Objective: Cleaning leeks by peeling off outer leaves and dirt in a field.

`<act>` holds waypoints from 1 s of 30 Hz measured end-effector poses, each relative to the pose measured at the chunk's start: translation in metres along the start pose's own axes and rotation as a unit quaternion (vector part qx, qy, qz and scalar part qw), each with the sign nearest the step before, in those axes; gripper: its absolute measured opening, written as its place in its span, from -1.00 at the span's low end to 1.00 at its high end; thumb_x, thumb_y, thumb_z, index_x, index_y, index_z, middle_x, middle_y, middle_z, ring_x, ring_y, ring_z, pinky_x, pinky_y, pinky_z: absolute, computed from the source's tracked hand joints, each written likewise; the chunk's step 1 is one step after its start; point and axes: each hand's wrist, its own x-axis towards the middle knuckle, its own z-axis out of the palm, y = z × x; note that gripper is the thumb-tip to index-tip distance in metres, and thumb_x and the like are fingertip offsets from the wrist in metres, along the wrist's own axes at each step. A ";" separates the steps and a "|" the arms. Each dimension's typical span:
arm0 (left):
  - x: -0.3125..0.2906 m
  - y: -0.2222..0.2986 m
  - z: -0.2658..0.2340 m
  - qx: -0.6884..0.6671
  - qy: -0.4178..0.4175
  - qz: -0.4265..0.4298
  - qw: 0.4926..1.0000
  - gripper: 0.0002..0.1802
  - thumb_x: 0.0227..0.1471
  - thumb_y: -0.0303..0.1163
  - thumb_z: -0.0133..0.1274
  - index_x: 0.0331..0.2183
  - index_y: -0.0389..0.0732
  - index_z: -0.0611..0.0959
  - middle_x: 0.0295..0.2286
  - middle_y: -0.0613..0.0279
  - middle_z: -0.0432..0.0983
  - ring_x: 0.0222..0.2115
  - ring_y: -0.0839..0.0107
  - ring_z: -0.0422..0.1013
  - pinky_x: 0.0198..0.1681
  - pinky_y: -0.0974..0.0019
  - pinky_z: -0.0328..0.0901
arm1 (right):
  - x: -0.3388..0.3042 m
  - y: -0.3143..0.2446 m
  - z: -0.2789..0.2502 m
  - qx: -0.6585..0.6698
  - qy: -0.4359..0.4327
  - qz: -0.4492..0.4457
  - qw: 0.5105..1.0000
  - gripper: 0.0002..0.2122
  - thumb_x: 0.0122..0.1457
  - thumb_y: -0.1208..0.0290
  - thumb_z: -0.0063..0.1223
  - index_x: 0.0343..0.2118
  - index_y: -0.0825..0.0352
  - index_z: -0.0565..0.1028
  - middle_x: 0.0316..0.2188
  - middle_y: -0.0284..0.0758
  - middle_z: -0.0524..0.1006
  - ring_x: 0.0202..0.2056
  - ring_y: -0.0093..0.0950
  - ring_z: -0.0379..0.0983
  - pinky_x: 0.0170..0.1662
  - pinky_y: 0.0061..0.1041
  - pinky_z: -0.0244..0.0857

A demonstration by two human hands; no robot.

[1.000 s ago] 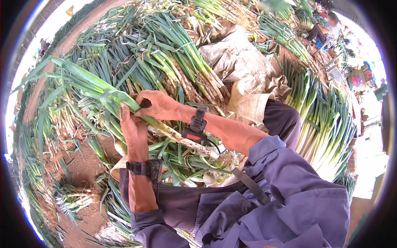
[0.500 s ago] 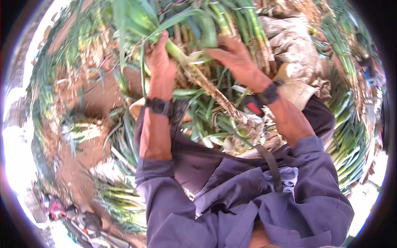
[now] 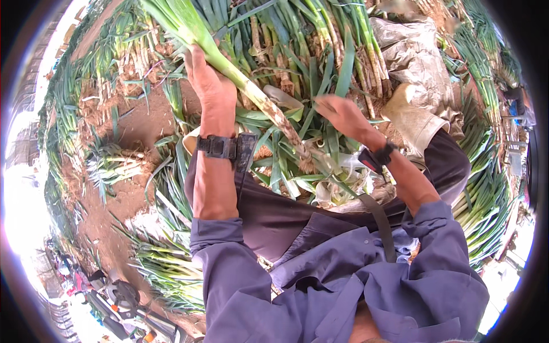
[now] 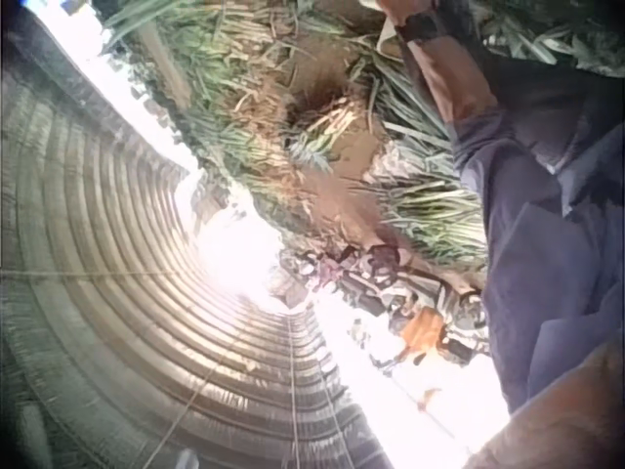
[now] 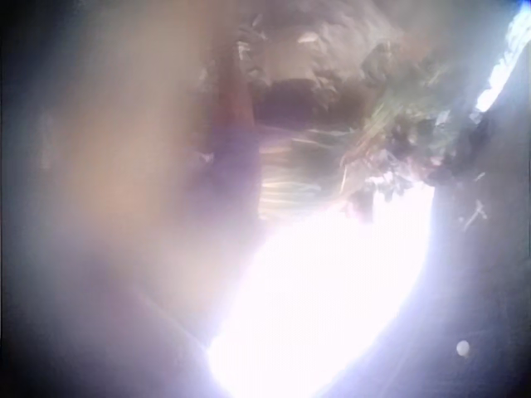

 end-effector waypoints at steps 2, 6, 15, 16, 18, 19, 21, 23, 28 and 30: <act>0.002 -0.012 0.001 -0.056 -0.044 -0.049 0.996 -0.67 0.33 -0.16 -0.07 -0.06 -0.21 0.50 -0.26 0.16 0.49 -0.34 0.29 0.39 -0.17 0.16 0.36 | 0.034 -0.043 -0.007 0.130 0.056 -0.071 0.987 -0.59 0.24 0.20 0.15 0.03 0.40 0.49 -0.20 -0.10 0.58 -0.21 -0.30 0.53 -0.13 -0.39 0.37; 0.000 -0.020 0.014 -0.102 -0.091 -0.045 0.990 -0.67 0.15 -0.31 0.21 -0.10 -0.21 0.53 -0.31 0.26 0.51 -0.32 0.35 0.44 -0.24 0.21 0.40 | 0.062 -0.090 -0.005 0.103 0.068 -0.114 0.986 -0.63 0.18 0.24 0.24 -0.06 0.40 0.55 -0.33 -0.15 0.59 -0.31 -0.36 0.54 -0.21 -0.41 0.38; -0.015 0.000 0.033 -0.142 -0.166 -0.033 0.975 -0.63 0.18 -0.45 0.16 0.00 -0.14 0.46 -0.23 0.30 0.49 -0.23 0.39 0.45 -0.02 0.11 0.44 | 0.073 -0.093 -0.018 0.166 0.026 -0.110 0.980 -0.75 0.07 0.34 0.37 -0.28 0.39 0.60 -0.43 -0.29 0.59 -0.40 -0.56 0.48 -0.31 -0.49 0.36; -0.014 0.001 0.032 -0.141 -0.166 -0.032 0.976 -0.63 0.18 -0.45 0.16 0.00 -0.14 0.46 -0.23 0.30 0.49 -0.23 0.39 0.45 -0.02 0.11 0.44 | 0.072 -0.093 -0.018 0.167 0.025 -0.111 0.979 -0.75 0.07 0.34 0.37 -0.28 0.39 0.60 -0.43 -0.29 0.59 -0.40 -0.56 0.48 -0.31 -0.49 0.36; -0.011 0.004 0.030 -0.174 -0.212 -0.051 0.960 -0.66 0.19 -0.41 0.15 -0.01 -0.15 0.50 -0.17 0.24 0.49 -0.16 0.30 0.41 -0.01 0.12 0.44 | 0.070 -0.095 -0.020 0.222 0.007 -0.093 0.971 -0.78 0.07 0.37 0.36 -0.32 0.39 0.59 -0.43 -0.32 0.58 -0.39 -0.57 0.47 -0.31 -0.49 0.36; -0.010 0.003 0.031 -0.174 -0.213 -0.051 0.960 -0.66 0.19 -0.41 0.15 -0.01 -0.15 0.50 -0.17 0.24 0.49 -0.16 0.30 0.41 -0.01 0.12 0.44 | 0.067 -0.097 -0.019 0.222 0.008 -0.093 0.971 -0.78 0.07 0.37 0.36 -0.32 0.39 0.59 -0.43 -0.32 0.58 -0.39 -0.57 0.47 -0.31 -0.49 0.36; -0.009 0.001 0.032 -0.197 -0.215 -0.048 0.955 -0.66 0.18 -0.41 0.16 -0.02 -0.16 0.50 -0.17 0.23 0.49 -0.17 0.27 0.42 0.01 0.09 0.43 | 0.060 -0.103 -0.018 0.165 0.047 -0.090 0.981 -0.80 0.11 0.39 0.34 -0.28 0.39 0.58 -0.46 -0.36 0.56 -0.39 -0.65 0.43 -0.30 -0.56 0.34; -0.008 0.000 0.036 -0.189 -0.222 -0.043 0.956 -0.66 0.19 -0.43 0.14 -0.01 -0.15 0.49 -0.18 0.25 0.50 -0.19 0.30 0.45 0.01 0.09 0.43 | 0.057 -0.099 -0.014 0.145 0.095 -0.119 0.978 -0.80 0.12 0.39 0.33 -0.29 0.39 0.58 -0.45 -0.35 0.56 -0.39 -0.64 0.43 -0.29 -0.55 0.34; -0.008 -0.002 0.042 -0.199 -0.236 -0.031 0.951 -0.66 0.20 -0.45 0.12 0.01 -0.14 0.48 -0.20 0.25 0.53 -0.24 0.32 0.48 0.02 0.08 0.44 | 0.053 -0.102 -0.022 0.138 0.108 -0.104 0.979 -0.81 0.08 0.41 0.31 -0.32 0.39 0.56 -0.44 -0.20 0.56 -0.41 -0.42 0.52 -0.30 -0.45 0.39; -0.010 0.001 0.043 -0.192 -0.227 -0.024 0.954 -0.64 0.20 -0.45 0.12 0.02 -0.14 0.46 -0.20 0.21 0.53 -0.22 0.30 0.50 -0.01 0.08 0.45 | 0.049 -0.109 -0.024 0.012 0.107 -0.137 0.985 -0.84 0.08 0.45 0.27 -0.33 0.36 0.54 -0.37 -0.21 0.57 -0.39 -0.32 0.54 -0.28 -0.40 0.44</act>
